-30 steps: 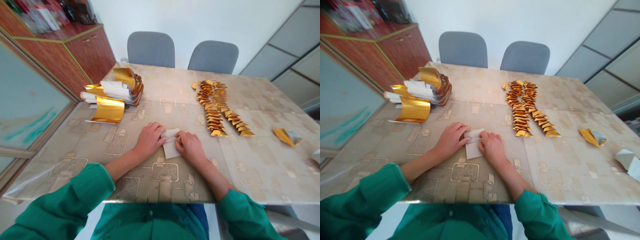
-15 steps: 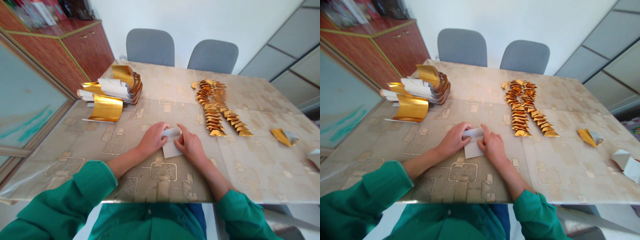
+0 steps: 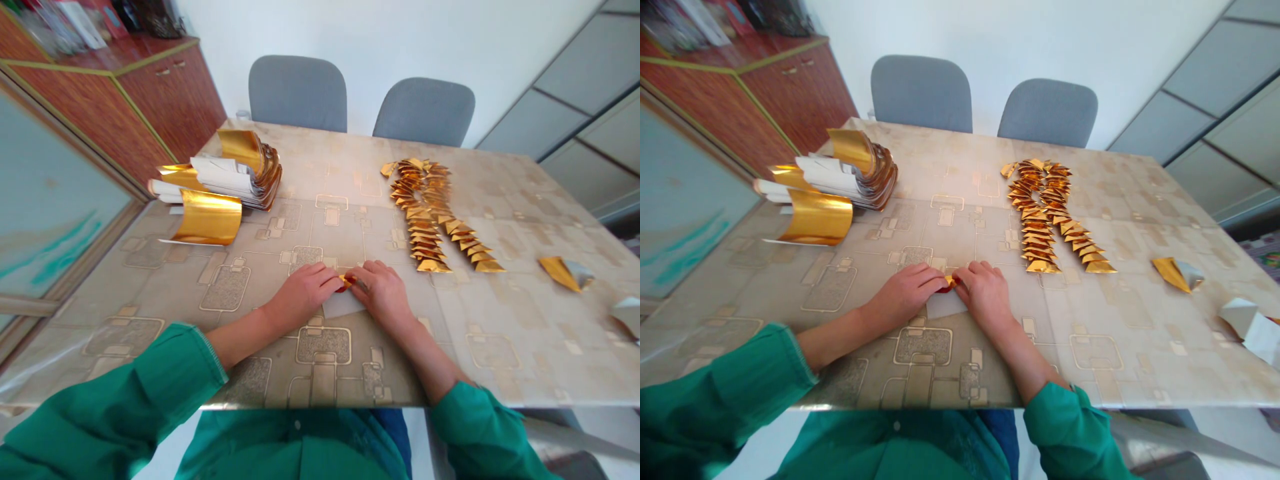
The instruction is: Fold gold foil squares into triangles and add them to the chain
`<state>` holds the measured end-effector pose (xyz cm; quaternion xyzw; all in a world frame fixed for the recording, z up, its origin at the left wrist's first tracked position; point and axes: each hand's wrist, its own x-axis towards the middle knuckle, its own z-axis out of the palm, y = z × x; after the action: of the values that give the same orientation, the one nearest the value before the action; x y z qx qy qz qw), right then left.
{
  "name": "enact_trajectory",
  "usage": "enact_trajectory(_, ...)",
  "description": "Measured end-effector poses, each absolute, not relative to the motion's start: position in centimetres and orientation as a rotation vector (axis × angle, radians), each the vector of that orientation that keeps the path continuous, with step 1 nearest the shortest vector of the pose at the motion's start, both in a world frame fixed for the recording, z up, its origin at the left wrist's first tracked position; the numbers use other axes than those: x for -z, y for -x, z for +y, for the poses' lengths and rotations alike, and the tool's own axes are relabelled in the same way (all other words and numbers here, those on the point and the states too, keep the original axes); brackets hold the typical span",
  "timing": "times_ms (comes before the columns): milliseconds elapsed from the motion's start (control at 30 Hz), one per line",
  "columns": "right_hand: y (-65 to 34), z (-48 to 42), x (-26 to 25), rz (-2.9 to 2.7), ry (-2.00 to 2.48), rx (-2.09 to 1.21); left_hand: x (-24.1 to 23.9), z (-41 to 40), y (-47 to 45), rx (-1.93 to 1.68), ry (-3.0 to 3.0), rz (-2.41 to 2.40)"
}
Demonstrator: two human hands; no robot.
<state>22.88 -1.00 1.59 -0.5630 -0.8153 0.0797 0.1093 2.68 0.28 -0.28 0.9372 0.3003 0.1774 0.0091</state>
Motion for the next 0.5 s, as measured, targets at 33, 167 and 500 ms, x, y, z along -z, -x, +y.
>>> enact_trajectory(33, -23.0, -1.0, -1.7, -2.412, 1.652, -0.238, 0.3, 0.2, -2.5, -0.547, -2.93, 0.92)
enact_trajectory(167, -23.7, -1.2, -2.1, -2.448, 1.647, -0.195, 0.4, -0.3, -1.7, -0.491, -2.958, 0.912)
enact_trajectory(500, -23.4, -1.5, -2.5, -2.451, 1.611, -0.33, 0.0, -1.4, -1.6, -0.416, -2.915, 0.956)
